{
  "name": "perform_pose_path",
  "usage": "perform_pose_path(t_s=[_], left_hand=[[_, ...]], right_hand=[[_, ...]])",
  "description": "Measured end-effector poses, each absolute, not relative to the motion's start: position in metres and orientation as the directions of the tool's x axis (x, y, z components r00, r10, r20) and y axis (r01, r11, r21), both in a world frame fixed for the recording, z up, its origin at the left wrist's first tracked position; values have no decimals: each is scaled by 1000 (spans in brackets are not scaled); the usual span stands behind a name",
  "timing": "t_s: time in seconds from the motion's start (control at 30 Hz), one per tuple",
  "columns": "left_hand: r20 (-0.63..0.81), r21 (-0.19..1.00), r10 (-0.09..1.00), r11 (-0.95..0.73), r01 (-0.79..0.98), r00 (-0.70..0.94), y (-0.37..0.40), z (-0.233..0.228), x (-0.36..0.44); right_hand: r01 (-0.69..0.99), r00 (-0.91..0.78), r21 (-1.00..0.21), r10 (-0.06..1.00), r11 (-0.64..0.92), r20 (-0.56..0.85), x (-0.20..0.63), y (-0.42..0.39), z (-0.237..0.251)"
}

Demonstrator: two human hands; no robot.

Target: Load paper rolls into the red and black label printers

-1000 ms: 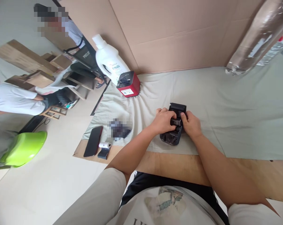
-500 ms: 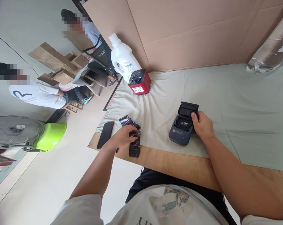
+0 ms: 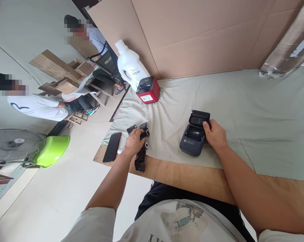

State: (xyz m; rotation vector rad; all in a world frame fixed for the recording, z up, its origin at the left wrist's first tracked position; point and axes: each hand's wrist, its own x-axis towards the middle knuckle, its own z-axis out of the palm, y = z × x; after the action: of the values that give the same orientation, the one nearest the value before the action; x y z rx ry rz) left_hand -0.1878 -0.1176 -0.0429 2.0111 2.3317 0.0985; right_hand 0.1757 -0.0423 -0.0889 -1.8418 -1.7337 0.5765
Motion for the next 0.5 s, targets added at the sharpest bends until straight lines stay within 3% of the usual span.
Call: perform_pose_path(t_s=[0.17,0.27,0.33,0.4,0.5], left_hand=[[-15,89,989,151,985,-150,-105,-32,-181],[127,272,982,102,957,-141,-105,-19,-164],[218,468,974,-51,882,-59,-108,-11,-144],[307,607,941,-310,732,144,-109,-7,-117],[393,665,802,-586,463,449,-100,-10,-73]], right_hand=[[743,79,-669,995,-15,65,175,-43,-89],[734,65,-679,996,-6,61,175,-43,-88],[731,61,-683,997,-12,48,175,-43,-87],[729,65,-684,997,-27,30,174,-44,-86],[730,68,-683,998,-41,13,173,-44,-85]])
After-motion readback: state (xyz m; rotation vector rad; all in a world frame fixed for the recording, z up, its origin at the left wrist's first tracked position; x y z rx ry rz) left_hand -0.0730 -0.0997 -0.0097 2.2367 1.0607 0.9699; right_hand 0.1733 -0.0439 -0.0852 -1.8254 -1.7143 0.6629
